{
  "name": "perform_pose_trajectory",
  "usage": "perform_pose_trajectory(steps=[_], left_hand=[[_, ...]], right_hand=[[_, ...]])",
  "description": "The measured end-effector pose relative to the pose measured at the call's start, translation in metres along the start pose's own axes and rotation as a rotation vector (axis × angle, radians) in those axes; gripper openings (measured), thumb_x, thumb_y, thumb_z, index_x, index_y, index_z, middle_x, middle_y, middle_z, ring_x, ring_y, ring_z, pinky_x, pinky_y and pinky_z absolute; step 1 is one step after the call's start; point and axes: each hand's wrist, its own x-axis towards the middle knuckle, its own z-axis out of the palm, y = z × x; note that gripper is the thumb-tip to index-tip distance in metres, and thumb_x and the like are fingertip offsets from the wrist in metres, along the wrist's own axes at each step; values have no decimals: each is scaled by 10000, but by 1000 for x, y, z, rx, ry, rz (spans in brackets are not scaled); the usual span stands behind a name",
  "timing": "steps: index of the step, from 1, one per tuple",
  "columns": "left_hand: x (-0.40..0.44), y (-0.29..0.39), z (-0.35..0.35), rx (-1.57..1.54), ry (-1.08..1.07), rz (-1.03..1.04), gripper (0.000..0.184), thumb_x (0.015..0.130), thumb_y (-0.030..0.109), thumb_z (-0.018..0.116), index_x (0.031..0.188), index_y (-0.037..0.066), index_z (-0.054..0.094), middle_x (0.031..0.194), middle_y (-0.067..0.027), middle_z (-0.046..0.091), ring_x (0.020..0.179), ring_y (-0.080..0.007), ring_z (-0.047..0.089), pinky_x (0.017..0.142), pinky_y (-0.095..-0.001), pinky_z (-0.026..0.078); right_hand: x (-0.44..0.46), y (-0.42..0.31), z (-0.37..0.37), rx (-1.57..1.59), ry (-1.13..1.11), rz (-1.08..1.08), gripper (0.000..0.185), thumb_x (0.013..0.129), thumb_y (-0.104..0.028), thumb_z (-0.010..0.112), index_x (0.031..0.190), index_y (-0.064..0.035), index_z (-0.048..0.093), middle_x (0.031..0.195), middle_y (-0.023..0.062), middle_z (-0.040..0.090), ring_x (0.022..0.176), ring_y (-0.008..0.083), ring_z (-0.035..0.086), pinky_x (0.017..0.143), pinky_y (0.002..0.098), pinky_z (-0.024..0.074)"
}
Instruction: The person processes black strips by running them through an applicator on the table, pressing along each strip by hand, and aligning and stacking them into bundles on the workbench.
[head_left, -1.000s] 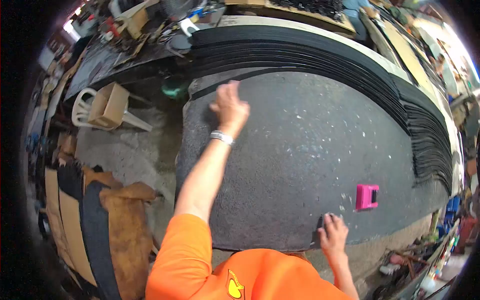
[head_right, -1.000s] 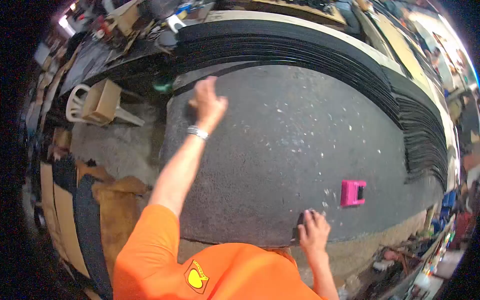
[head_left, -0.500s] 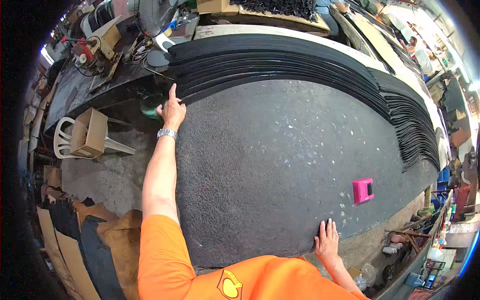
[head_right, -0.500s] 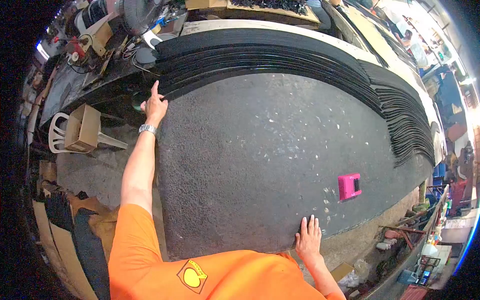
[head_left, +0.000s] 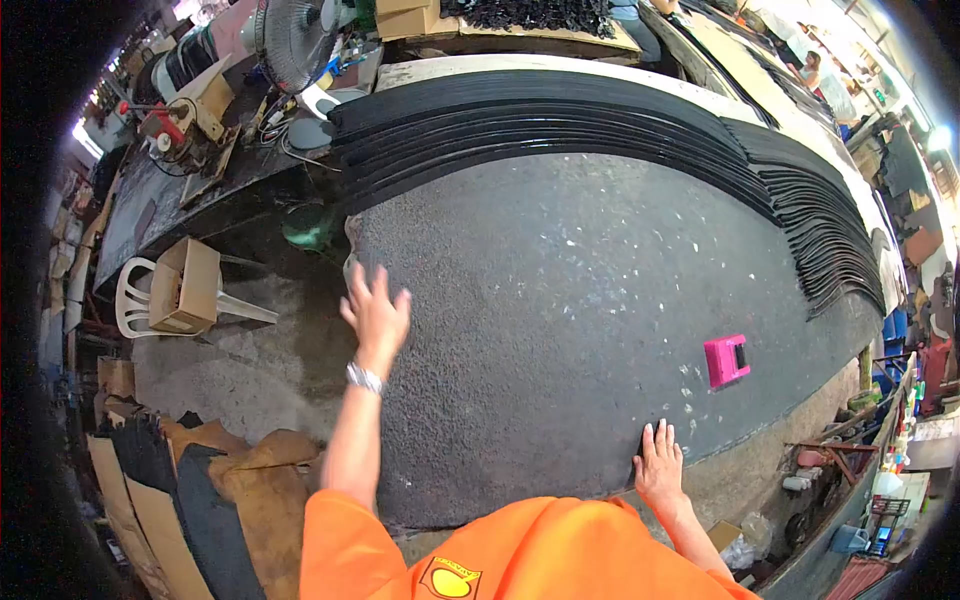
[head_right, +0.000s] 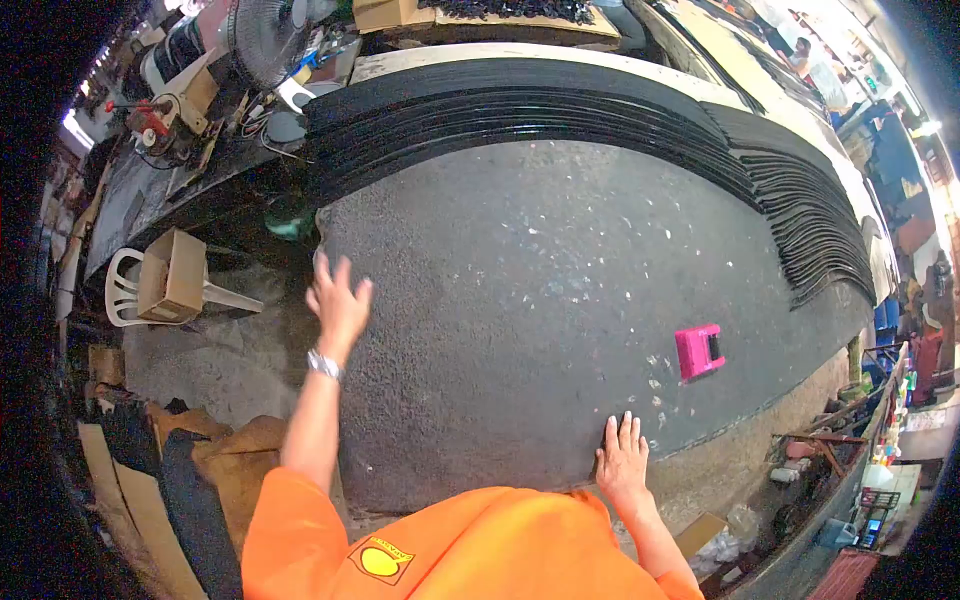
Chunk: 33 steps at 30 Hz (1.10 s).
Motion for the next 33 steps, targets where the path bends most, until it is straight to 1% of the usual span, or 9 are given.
perform_pose_trajectory(steps=[1, 3, 7, 13, 15, 20, 24, 29, 33], left_hand=[[-31, 10, -4, -4, -151, -11, 699, 952, 389, 664, 1535, 67, 453, 1644, -263, 277, 1523, -420, 281, 1192, -679, 182], [-89, 32, -4, 5, -214, -16, 735, 988, 455, 589, 1564, 38, 403, 1666, -262, 262, 1561, -420, 206, 1197, -692, 172], [-164, 70, -23, -9, -328, -26, 773, 1001, 427, 592, 1571, -31, 341, 1679, -275, 214, 1570, -433, 167, 1204, -688, 166], [-193, 92, -23, 11, -338, -34, 775, 993, 425, 595, 1541, -76, 372, 1662, -296, 238, 1557, -443, 199, 1203, -674, 206], [-188, 97, -26, 46, -381, -36, 788, 990, 410, 605, 1535, -104, 357, 1649, -327, 240, 1545, -466, 213, 1211, -641, 230], [-176, 104, -29, 160, -492, -14, 783, 1003, 409, 594, 1506, -145, 363, 1609, -371, 279, 1507, -501, 284, 1203, -573, 309], [-190, 138, -22, 262, -552, 73, 809, 995, 444, 599, 1471, -177, 392, 1549, -411, 347, 1452, -514, 378, 1172, -569, 364], [-245, 228, -5, 297, -592, 176, 893, 955, 526, 637, 1454, -180, 415, 1538, -412, 367, 1437, -506, 409, 1169, -534, 386], [-315, 321, 7, 264, -636, 258, 904, 959, 522, 637, 1492, -157, 371, 1556, -415, 331, 1460, -508, 371, 1175, -542, 374]], right_hand=[[0, 1, 3, 3, 6, -3, 709, 976, -237, 591, 1581, 0, 308, 1644, 319, 235, 1527, 487, 240, 1179, 600, 300], [0, 4, 6, 5, 20, -12, 710, 974, -239, 589, 1581, 1, 308, 1644, 326, 228, 1524, 493, 240, 1172, 608, 302], [2, 10, 12, -13, 90, -67, 708, 949, -263, 601, 1553, 14, 359, 1608, 346, 299, 1496, 504, 297, 1129, 629, 329], [4, 18, 17, -64, 182, -153, 700, 924, -303, 627, 1523, -3, 426, 1568, 343, 372, 1460, 488, 362, 1051, 599, 375], [3, 21, 17, -21, 226, -162, 685, 920, -305, 630, 1514, -16, 446, 1554, 336, 399, 1449, 486, 376, 1039, 591, 381], [-3, 31, 28, 103, 407, -170, 645, 909, -374, 686, 1480, -119, 527, 1551, 238, 461, 1451, 387, 411, 1023, 563, 388], [-17, 46, 26, 187, 457, -188, 540, 933, -360, 687, 1416, -143, 580, 1544, 136, 491, 1441, 322, 430, 1119, 658, 312], [-58, 113, 40, 208, 491, -208, 452, 920, -295, 706, 1333, -137, 609, 1516, 90, 517, 1406, 288, 464, 1130, 681, 290], [-106, 192, 63, 335, 574, -49, 401, 813, -208, 796, 1169, -139, 623, 1311, 65, 629, 1239, 265, 585, 1101, 644, 324]])
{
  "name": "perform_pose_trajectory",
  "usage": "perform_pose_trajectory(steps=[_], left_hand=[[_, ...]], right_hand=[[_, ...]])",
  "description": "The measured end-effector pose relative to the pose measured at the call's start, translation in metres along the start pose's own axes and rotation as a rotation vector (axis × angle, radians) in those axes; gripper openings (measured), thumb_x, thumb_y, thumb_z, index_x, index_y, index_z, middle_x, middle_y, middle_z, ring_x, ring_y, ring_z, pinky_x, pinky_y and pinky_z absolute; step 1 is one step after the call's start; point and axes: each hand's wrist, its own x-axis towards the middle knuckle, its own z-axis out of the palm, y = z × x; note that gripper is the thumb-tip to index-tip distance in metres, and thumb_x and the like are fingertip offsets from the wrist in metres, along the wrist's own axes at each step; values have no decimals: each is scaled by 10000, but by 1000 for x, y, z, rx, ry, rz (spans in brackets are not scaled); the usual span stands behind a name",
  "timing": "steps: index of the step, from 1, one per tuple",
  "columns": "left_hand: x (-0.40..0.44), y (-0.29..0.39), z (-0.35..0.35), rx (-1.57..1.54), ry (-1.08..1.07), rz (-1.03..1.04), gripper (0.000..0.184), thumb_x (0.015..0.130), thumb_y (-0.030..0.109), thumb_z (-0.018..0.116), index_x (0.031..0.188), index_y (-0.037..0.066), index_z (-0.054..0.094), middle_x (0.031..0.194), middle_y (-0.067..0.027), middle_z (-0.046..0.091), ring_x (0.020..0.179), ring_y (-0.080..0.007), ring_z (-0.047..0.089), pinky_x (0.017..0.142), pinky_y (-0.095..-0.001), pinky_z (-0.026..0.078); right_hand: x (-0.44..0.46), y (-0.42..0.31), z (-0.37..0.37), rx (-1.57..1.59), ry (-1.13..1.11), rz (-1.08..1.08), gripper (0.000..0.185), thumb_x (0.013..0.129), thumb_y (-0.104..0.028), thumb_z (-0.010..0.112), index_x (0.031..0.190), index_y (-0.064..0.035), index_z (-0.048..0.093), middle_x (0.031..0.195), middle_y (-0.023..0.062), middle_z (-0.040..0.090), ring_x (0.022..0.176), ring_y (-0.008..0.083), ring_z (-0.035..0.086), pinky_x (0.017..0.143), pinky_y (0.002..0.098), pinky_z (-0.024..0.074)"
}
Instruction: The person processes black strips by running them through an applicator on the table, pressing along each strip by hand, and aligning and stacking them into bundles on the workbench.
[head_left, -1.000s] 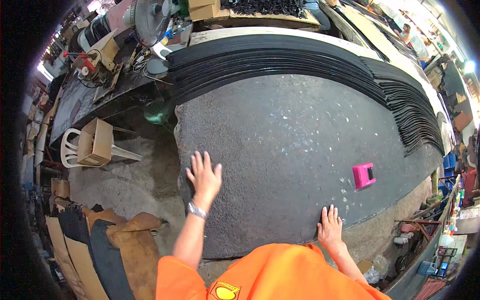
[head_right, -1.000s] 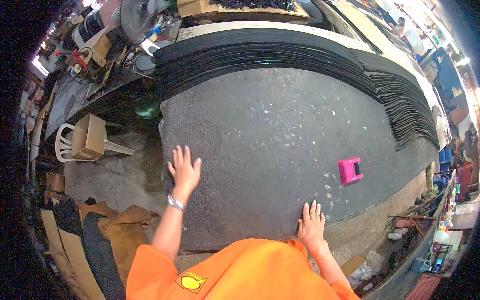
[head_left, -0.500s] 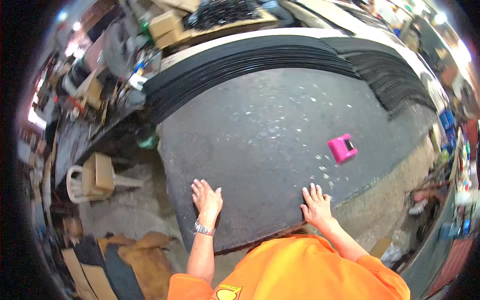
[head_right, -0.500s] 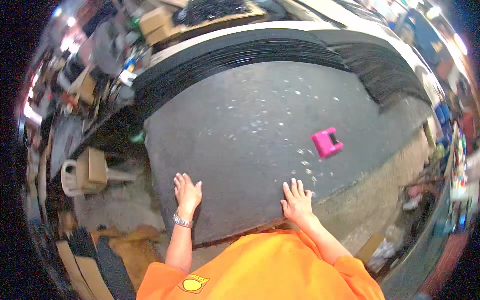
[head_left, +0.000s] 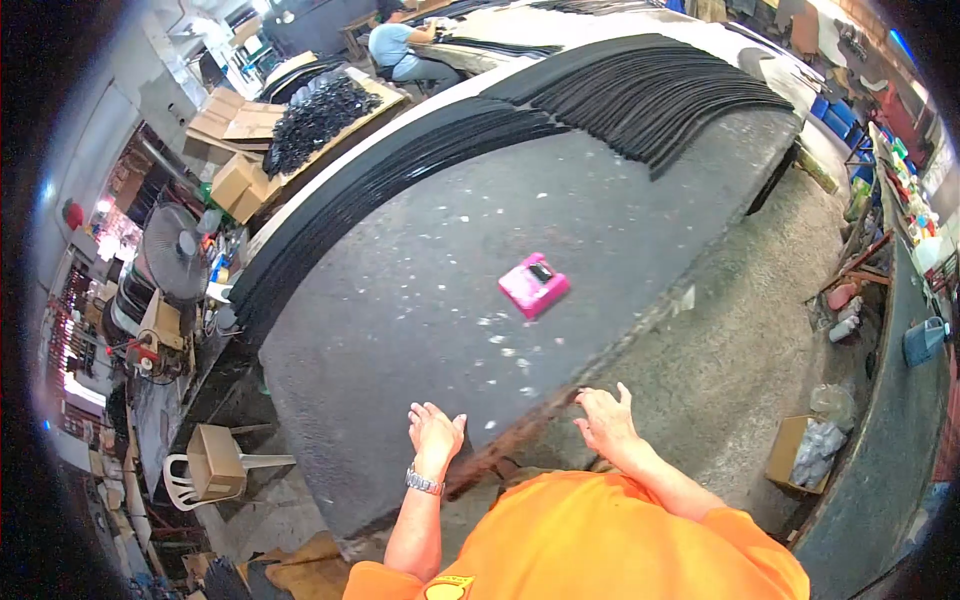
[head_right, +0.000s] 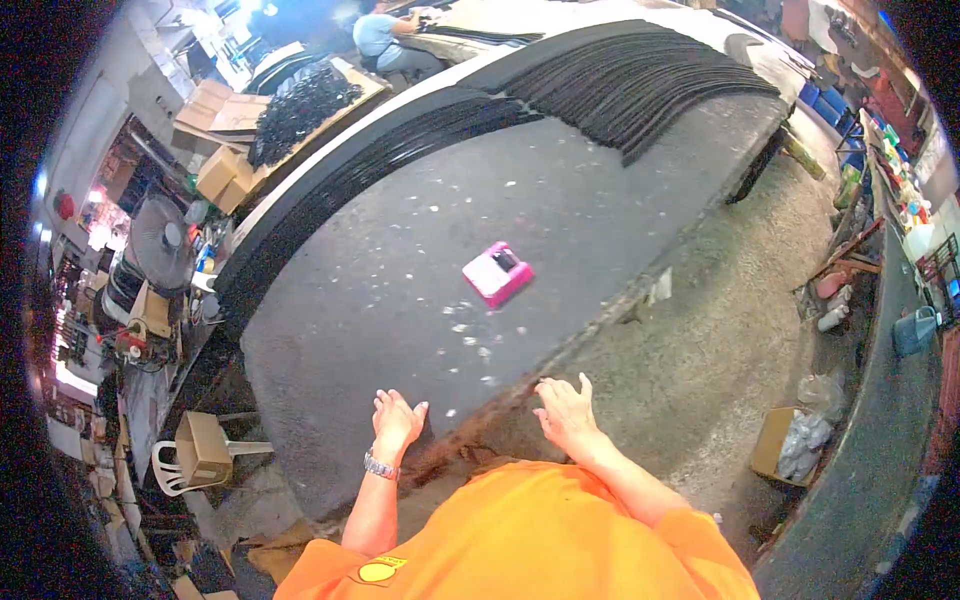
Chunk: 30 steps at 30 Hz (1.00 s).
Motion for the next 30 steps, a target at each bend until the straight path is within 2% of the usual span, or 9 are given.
perform_pose_trajectory(steps=[3, 6, 10, 11, 15, 19, 23, 24, 30], left_hand=[[-31, 82, -1, -11, -70, 106, 921, 951, 531, 646, 1523, -125, 344, 1567, -423, 301, 1474, -523, 335, 1188, -552, 346], [-48, 146, 9, 26, -79, 217, 939, 945, 542, 649, 1522, -132, 340, 1563, -428, 302, 1477, -526, 326, 1189, -551, 341], [-62, 220, 9, -10, -122, 320, 846, 958, 527, 642, 1546, -28, 396, 1613, -354, 296, 1497, -522, 295, 1204, -614, 276], [-68, 240, 4, -47, -131, 361, 774, 965, 503, 641, 1533, 16, 446, 1631, -314, 301, 1511, -488, 297, 1207, -651, 232], [-75, 305, 13, -150, -164, 564, 707, 972, 472, 640, 1484, 4, 505, 1607, -316, 349, 1497, -423, 364, 1196, -673, 226], [-82, 370, 25, -148, -220, 786, 641, 988, 470, 605, 1455, 34, 552, 1572, -229, 464, 1475, -357, 425, 1189, -636, 270], [-93, 433, 30, -274, -249, 1029, 507, 945, 380, 661, 1281, 0, 669, 1321, -234, 660, 1134, -416, 673, 974, -475, 541], [-95, 448, 32, -280, -342, 1015, 531, 965, 397, 662, 1309, -8, 651, 1343, -235, 653, 1232, -414, 627, 1049, -477, 498], [-79, 543, 53, -280, -571, 1131, 523, 978, 372, 638, 1328, -16, 641, 1250, -239, 696, 1179, -405, 657, 1008, -465, 515]], right_hand=[[-51, 75, -17, 32, 28, 170, 401, 790, -193, 809, 1139, -138, 619, 1080, 47, 672, 1105, 262, 637, 1087, 615, 343], [-103, 140, -43, 44, 8, 375, 292, 820, -187, 796, 1048, -123, 626, 1044, 67, 692, 1083, 271, 646, 983, 530, 402], [-158, 203, -72, 43, 8, 541, 188, 846, -175, 771, 952, -102, 633, 936, 90, 712, 985, 298, 682, 883, 489, 438], [-170, 214, -74, 52, 44, 560, 170, 850, -171, 765, 935, -100, 637, 911, 96, 713, 957, 306, 688, 860, 486, 447], [-195, 237, -88, 79, 174, 627, 112, 864, -147, 741, 889, -86, 651, 868, 123, 719, 874, 344, 701, 764, 489, 497], [-199, 241, -103, 157, 274, 743, 100, 870, -124, 729, 905, -57, 664, 876, 163, 726, 841, 391, 706, 739, 506, 544], [-203, 252, -115, 220, 303, 879, 121, 892, -150, 725, 936, -51, 671, 891, 184, 729, 859, 407, 709, 753, 498, 546], [-206, 258, -116, 219, 318, 912, 118, 899, -161, 715, 938, -60, 669, 892, 174, 728, 856, 408, 704, 753, 503, 539], [-207, 308, -145, 226, 354, 1149, 149, 934, -216, 691, 987, -78, 676, 922, 165, 733, 891, 415, 698, 775, 503, 532]])
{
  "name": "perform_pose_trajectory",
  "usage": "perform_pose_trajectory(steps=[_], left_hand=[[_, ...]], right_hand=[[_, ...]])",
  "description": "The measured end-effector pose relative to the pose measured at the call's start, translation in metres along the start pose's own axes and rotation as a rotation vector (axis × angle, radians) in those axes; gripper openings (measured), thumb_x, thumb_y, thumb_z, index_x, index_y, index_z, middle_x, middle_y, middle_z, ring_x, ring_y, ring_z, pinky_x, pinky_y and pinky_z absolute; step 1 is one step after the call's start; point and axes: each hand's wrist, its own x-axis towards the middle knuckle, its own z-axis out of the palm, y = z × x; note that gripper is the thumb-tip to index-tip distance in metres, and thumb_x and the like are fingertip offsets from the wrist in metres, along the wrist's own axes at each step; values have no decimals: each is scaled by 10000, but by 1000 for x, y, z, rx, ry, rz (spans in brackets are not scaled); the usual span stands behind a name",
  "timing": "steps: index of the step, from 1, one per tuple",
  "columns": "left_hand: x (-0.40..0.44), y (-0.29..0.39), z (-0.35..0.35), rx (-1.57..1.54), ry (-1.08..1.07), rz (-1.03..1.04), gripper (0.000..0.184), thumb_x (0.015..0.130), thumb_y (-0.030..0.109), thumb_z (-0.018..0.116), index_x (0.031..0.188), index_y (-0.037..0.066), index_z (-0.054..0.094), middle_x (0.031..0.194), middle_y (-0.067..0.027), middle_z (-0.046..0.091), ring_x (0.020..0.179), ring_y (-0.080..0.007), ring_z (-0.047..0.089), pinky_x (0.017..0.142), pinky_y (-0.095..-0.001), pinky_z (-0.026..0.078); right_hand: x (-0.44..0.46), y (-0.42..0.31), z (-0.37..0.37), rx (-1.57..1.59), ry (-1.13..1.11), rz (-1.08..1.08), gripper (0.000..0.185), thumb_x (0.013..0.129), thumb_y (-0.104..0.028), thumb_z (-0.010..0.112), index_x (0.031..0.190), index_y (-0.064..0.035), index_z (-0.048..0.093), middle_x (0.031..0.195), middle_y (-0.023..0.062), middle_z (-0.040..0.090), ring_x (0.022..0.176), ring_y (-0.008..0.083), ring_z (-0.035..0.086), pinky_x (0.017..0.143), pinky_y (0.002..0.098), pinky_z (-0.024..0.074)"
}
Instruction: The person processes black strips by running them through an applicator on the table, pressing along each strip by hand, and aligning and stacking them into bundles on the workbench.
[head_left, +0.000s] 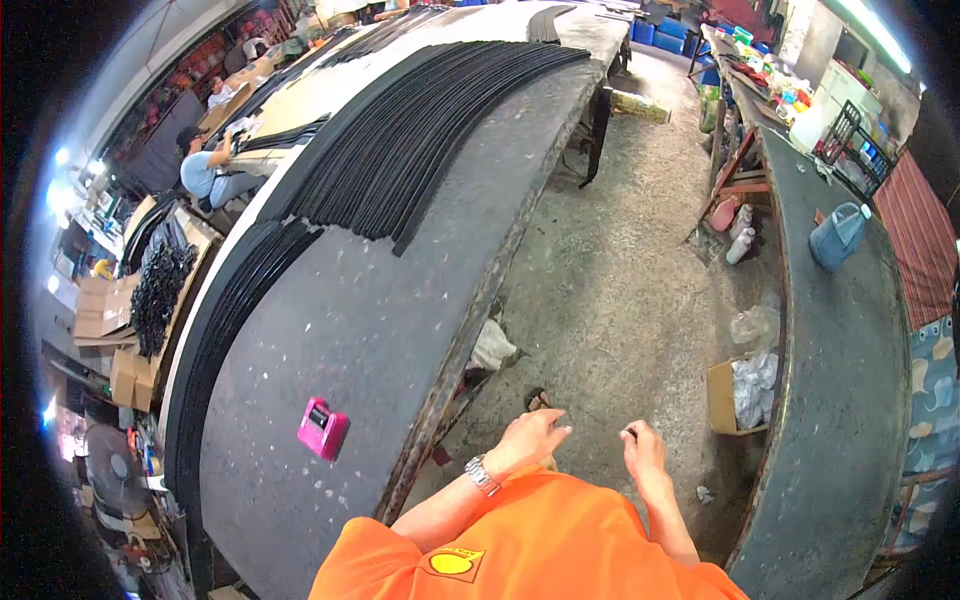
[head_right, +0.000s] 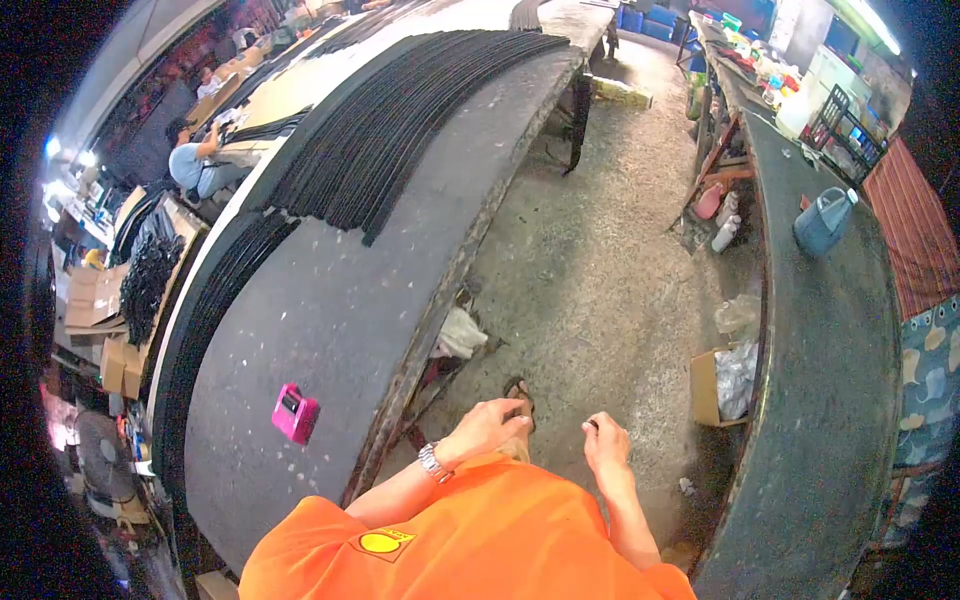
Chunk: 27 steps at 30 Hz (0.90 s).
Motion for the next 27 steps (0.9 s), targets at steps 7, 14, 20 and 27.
perform_pose_trajectory(steps=[7, 14, 20, 27], left_hand=[[127, 32, -27, -186, -122, 144, 452, 986, 309, 649, 1282, -34, 660, 1093, -212, 752, 1043, -305, 731, 917, -402, 549], [216, 49, -39, -895, -437, -197, 442, 1049, 384, 619, 1240, -11, 668, 1075, -62, 750, 983, -172, 703, 879, -340, 557], [275, 47, -61, -1230, -391, -313, 294, 1022, 317, 686, 1206, 89, 672, 1105, 3, 716, 1005, -94, 654, 857, -250, 505], [353, 62, -86, -1202, -170, -323, 209, 995, 243, 721, 1089, 57, 705, 956, -17, 725, 687, -71, 550, 604, -224, 438]], right_hand=[[100, -24, -50, 23, 40, 59, 171, 955, -212, 665, 995, -47, 668, 920, 194, 717, 889, 411, 692, 776, 481, 526], [190, -99, -71, 144, 85, -203, 77, 943, -89, 637, 974, -26, 668, 961, 182, 706, 897, 372, 692, 786, 432, 538], [259, -103, -56, 206, 113, -437, 166, 928, -42, 620, 1073, -33, 701, 1058, 170, 712, 1004, 370, 688, 873, 454, 549], [362, -94, -76, 290, 24, -584, 262, 887, 8, 630, 1124, -72, 705, 1073, 145, 718, 1019, 362, 686, 870, 449, 559]])
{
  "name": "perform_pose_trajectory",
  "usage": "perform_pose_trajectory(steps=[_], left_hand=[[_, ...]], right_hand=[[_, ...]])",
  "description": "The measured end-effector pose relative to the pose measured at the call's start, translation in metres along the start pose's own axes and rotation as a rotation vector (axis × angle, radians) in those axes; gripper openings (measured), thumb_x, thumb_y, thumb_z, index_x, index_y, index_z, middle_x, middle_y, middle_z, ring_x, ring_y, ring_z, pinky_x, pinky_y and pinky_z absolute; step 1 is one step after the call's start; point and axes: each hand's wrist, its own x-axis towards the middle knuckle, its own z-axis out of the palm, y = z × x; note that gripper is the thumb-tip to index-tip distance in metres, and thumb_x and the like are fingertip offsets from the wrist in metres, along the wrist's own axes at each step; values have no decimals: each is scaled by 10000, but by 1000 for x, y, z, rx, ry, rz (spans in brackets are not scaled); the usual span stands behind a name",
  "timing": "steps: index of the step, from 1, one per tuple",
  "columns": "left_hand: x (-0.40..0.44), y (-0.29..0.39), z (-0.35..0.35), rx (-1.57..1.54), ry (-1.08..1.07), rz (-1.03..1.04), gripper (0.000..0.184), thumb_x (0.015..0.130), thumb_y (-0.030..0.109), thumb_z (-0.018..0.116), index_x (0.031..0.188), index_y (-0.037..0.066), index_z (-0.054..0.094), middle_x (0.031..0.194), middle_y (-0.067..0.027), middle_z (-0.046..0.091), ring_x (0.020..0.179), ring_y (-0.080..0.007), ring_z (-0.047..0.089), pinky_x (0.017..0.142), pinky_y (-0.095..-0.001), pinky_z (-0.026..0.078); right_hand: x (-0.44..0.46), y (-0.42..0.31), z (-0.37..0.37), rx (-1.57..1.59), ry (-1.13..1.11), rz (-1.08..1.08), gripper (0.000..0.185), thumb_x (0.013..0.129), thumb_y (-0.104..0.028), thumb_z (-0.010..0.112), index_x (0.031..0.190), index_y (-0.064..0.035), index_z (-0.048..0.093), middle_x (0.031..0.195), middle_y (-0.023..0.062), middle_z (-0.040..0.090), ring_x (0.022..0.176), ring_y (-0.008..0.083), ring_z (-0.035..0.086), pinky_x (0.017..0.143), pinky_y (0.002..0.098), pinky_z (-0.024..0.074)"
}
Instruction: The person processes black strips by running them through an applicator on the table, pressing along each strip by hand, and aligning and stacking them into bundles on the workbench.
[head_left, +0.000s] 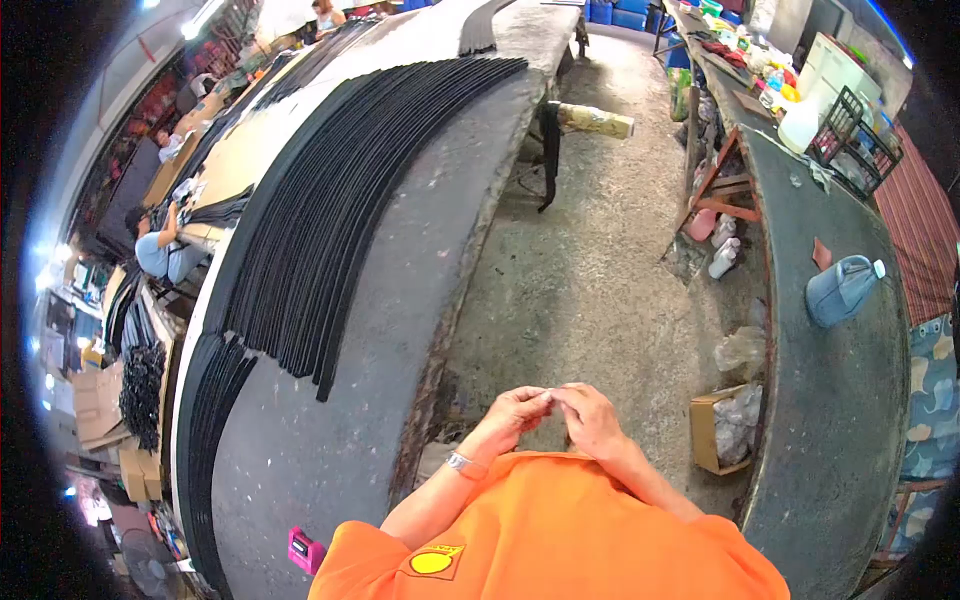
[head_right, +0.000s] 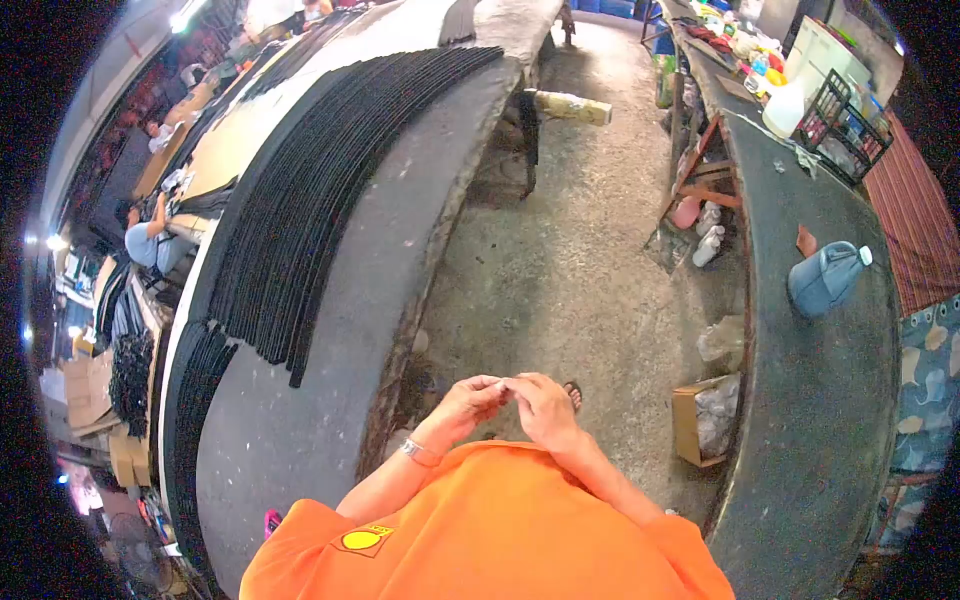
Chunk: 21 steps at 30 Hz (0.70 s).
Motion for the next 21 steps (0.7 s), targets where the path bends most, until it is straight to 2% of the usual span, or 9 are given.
perform_pose_trajectory(steps=[4, 5, 8, 11, 12, 13, 16, 21], left_hand=[[32, 36, 35, -6, 56, 64, 192, 992, 257, 724, 1062, 78, 721, 900, 3, 727, 661, -40, 541, 579, -209, 396], [42, 45, 35, 21, -12, 82, 190, 990, 251, 724, 1058, 74, 720, 907, 2, 727, 700, -42, 566, 621, -203, 427], [62, 66, 54, 22, 16, 122, 152, 981, 209, 730, 1049, 73, 732, 923, 3, 733, 778, -59, 625, 706, -209, 479], [84, 75, 61, 6, 35, 142, 130, 980, 190, 723, 1028, 69, 719, 962, -28, 748, 854, -108, 671, 757, -254, 521], [91, 75, 59, 1, 30, 159, 160, 971, 189, 733, 1058, 55, 723, 978, -44, 748, 896, -138, 687, 837, -286, 539], [98, 75, 61, 45, 14, 140, 178, 966, 191, 739, 1069, 47, 726, 981, -50, 747, 902, -144, 688, 850, -292, 539], [116, 90, 55, 137, 21, 176, 247, 943, 204, 767, 1094, 12, 740, 990, -74, 742, 924, -160, 689, 876, -313, 540], [160, 117, 35, 227, -36, 288, 206, 959, 177, 741, 1059, -3, 747, 977, -66, 750, 918, -148, 682, 867, -315, 545]], right_hand=[[51, 28, -35, 106, -41, -26, 268, 876, 25, 629, 1106, -84, 711, 1073, 133, 712, 1015, 359, 685, 862, 439, 562], [63, 33, -45, 132, -53, -13, 265, 880, 26, 627, 1105, -87, 712, 1074, 130, 711, 1014, 356, 685, 860, 435, 562], [91, 50, -68, 222, -96, 24, 254, 897, 31, 616, 1098, -90, 712, 1067, 125, 705, 1007, 337, 689, 847, 412, 564], [115, 67, -83, 294, -170, 66, 240, 901, 32, 621, 1096, -76, 709, 1071, 131, 702, 1004, 331, 690, 842, 400, 564], [120, 71, -90, 307, -172, 88, 242, 901, 37, 623, 1101, -69, 711, 1075, 134, 703, 999, 324, 692, 843, 393, 563], [126, 72, -96, 325, -199, 96, 245, 901, 42, 625, 1105, -61, 713, 1079, 137, 704, 995, 317, 694, 844, 387, 563], [145, 92, -88, 386, -246, 106, 252, 911, 50, 624, 1126, -42, 719, 1099, 135, 710, 990, 278, 699, 853, 358, 556], [184, 130, -72, 463, -316, 225, 258, 932, 48, 617, 1151, -31, 729, 1121, 114, 721, 1011, 206, 693, 867, 316, 538]])
